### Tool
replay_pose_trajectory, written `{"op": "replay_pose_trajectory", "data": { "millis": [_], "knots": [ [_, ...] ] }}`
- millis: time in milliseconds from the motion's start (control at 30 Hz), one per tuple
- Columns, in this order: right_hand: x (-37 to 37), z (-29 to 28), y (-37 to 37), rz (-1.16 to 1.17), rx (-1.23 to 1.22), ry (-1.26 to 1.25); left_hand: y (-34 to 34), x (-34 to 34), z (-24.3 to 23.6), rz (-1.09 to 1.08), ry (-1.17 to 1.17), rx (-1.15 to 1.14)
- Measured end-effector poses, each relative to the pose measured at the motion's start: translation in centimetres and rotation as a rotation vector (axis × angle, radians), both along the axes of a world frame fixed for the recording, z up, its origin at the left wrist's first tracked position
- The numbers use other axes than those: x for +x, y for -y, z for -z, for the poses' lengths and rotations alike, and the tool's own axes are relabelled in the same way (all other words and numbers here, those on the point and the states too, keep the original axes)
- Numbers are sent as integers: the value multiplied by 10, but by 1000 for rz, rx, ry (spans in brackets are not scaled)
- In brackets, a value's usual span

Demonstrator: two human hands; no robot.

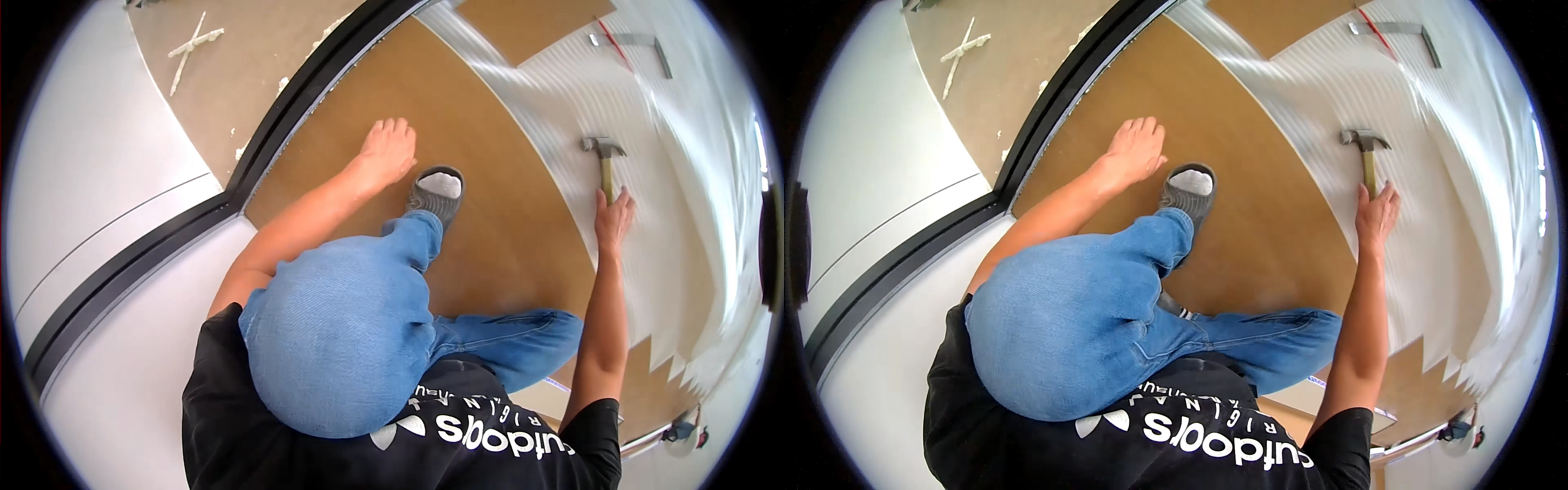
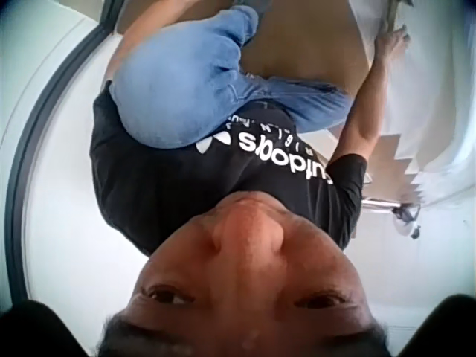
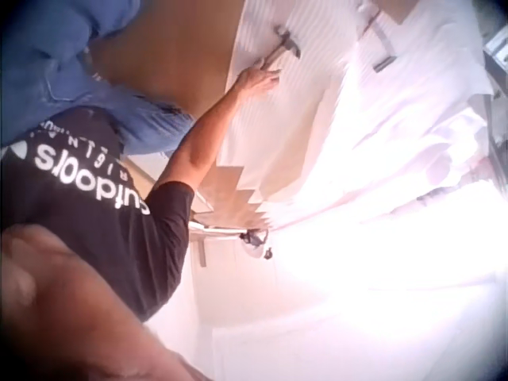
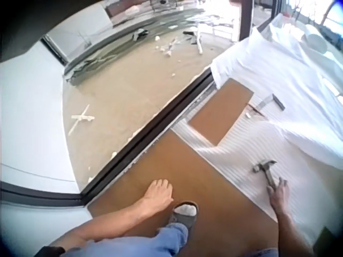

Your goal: The person installs flooring planks by hand and using a hammer, tapping them into place against the wall and each other while kneeling on the floor.

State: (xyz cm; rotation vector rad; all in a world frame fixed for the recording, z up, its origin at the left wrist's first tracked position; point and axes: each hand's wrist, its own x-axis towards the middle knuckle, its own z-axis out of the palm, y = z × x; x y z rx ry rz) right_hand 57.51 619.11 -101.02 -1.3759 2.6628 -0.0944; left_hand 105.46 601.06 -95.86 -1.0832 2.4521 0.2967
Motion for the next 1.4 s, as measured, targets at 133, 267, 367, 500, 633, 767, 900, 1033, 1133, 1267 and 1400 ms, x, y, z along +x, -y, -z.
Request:
{"op": "replay_pose_trajectory", "data": {
  "millis": [133, 267, 367, 500, 633, 767, 900, 1033, 1133, 1267, 1400],
  "knots": [
    [-26, -5, 6, -122, 202, 139, 33, -41, -5, 40, -237, -31],
    [-22, -13, 13, -91, 72, 82, 88, -63, 6, 88, -192, -53],
    [2, -36, 35, 14, 151, 197, 134, -61, 6, 167, -76, -158],
    [39, -62, 85, -49, -112, 295, 166, -75, 6, 397, -12, -61],
    [96, -80, 179, -172, -1, 354, 167, -97, 18, 430, -109, -14],
    [127, -66, 267, -465, -22, 263, 179, -110, 39, 332, -282, 23],
    [166, -55, 323, -450, 90, 275, 190, -96, 79, 245, -554, -189],
    [178, -44, 345, -498, 116, 239, 196, -97, 97, 167, -681, -234],
    [185, -43, 353, -515, 148, 227, 197, -96, 105, 118, -828, -229],
    [199, -46, 359, -526, 204, 231, 196, -96, 104, 109, -896, -210],
    [200, -42, 359, -549, 180, 235, 197, -98, 104, 108, -932, -249]
  ]
}}
